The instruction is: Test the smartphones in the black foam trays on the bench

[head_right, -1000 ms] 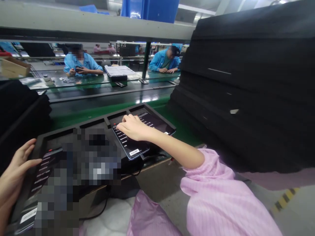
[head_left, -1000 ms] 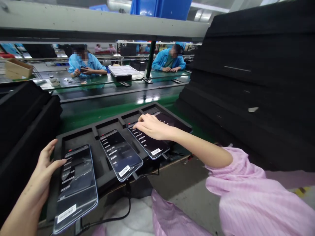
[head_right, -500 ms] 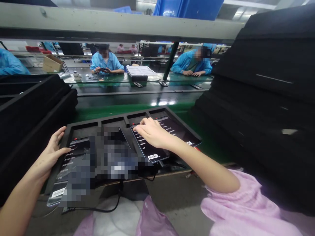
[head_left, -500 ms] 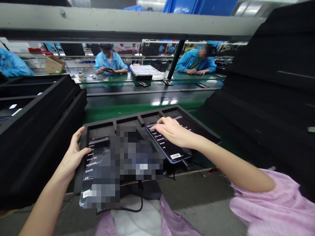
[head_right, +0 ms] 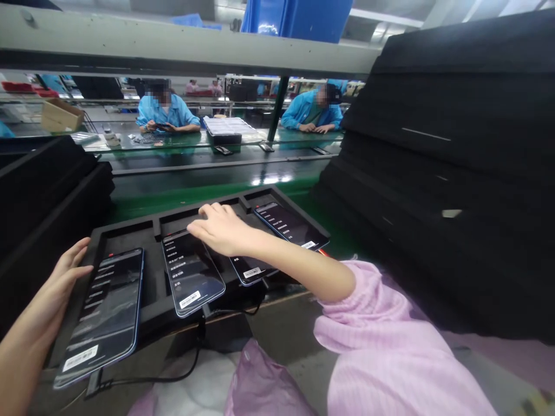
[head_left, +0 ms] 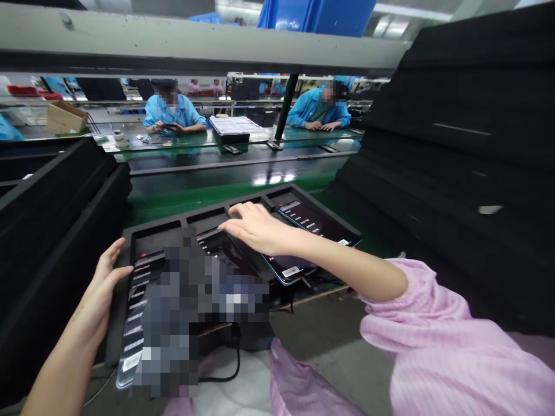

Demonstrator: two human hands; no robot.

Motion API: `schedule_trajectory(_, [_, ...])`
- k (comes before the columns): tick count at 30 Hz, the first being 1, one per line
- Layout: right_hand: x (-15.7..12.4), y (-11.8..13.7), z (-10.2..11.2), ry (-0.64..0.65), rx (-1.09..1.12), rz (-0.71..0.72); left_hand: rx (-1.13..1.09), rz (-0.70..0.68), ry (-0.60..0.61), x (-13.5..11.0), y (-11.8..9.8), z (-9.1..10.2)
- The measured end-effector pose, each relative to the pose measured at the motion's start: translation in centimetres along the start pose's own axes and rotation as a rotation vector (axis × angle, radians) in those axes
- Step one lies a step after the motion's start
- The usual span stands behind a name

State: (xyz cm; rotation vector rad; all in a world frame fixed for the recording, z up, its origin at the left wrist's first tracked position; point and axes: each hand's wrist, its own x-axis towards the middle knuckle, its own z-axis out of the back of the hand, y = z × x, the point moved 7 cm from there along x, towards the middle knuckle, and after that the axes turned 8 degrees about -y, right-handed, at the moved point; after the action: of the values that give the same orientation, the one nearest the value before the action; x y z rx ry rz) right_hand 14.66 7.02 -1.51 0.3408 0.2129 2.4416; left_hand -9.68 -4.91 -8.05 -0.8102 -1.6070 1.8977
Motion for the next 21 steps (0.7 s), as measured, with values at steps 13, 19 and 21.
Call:
schedule_trajectory(13, [-3.6,-6.5,1.5,-0.026,-0.020,-0.227,0.321,-0.105,-0.127,0.6,-0.7,0.3])
schedule_trajectory(19, [-5.2,-11.1,5.3,-0.203,-0.139,-0.362,0.439,-0.151,-0.182,1.0,-0.7,0.7])
schedule_trajectory(21, [-6.2,-13.2,6.0,-0.184,-0.152,-0.450,0.410,-0.243,-0.152,2.8,0.4,1.4])
